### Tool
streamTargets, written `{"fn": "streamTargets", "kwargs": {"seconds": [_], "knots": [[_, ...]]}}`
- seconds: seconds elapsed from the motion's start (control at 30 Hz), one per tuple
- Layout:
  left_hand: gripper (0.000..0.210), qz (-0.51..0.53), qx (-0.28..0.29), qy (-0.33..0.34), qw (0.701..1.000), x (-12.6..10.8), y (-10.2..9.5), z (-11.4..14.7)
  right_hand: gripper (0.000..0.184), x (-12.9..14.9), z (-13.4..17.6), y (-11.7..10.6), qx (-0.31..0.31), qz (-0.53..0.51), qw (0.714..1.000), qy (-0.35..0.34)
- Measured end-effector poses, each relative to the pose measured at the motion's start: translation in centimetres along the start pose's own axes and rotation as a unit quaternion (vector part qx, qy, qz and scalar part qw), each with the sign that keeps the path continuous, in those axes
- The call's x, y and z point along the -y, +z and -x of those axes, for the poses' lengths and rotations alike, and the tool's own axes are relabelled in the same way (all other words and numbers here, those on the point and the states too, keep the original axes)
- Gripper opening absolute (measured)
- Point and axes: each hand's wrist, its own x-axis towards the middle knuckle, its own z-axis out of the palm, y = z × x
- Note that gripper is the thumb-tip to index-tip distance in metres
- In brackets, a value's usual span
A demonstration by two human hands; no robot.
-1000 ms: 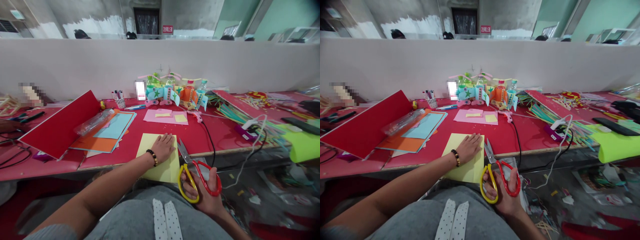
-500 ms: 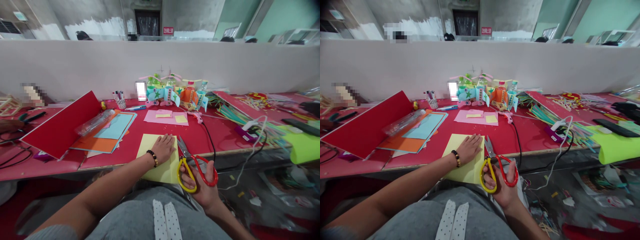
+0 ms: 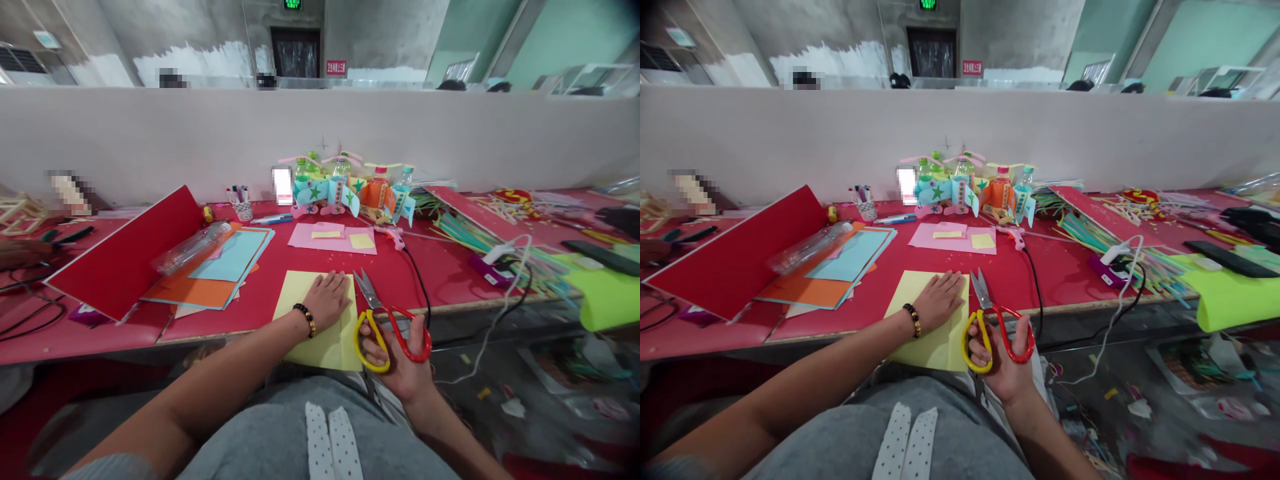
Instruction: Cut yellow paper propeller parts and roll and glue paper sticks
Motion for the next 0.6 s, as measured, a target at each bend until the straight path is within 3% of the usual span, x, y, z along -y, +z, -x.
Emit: {"fn": "streamTargets", "kwargs": {"seconds": [0.2,0.37,0.6], "knots": [[0.051,0.030,0.000,-0.003,1.000,0.6,0.0,0.1,0.076,0.1,1.7,-1.2,-0.027,0.049,0.998,-0.008],[0.061,0.067,0.049,-0.038,0.996,2.3,-1.3,-0.2,0.050,0.5,2.6,-2.6,-0.053,0.141,0.988,-0.035],[0.074,0.080,0.117,-0.099,0.985,4.8,-3.8,-3.6,0.040,-0.1,2.1,-3.7,-0.053,0.155,0.985,-0.054]]}}
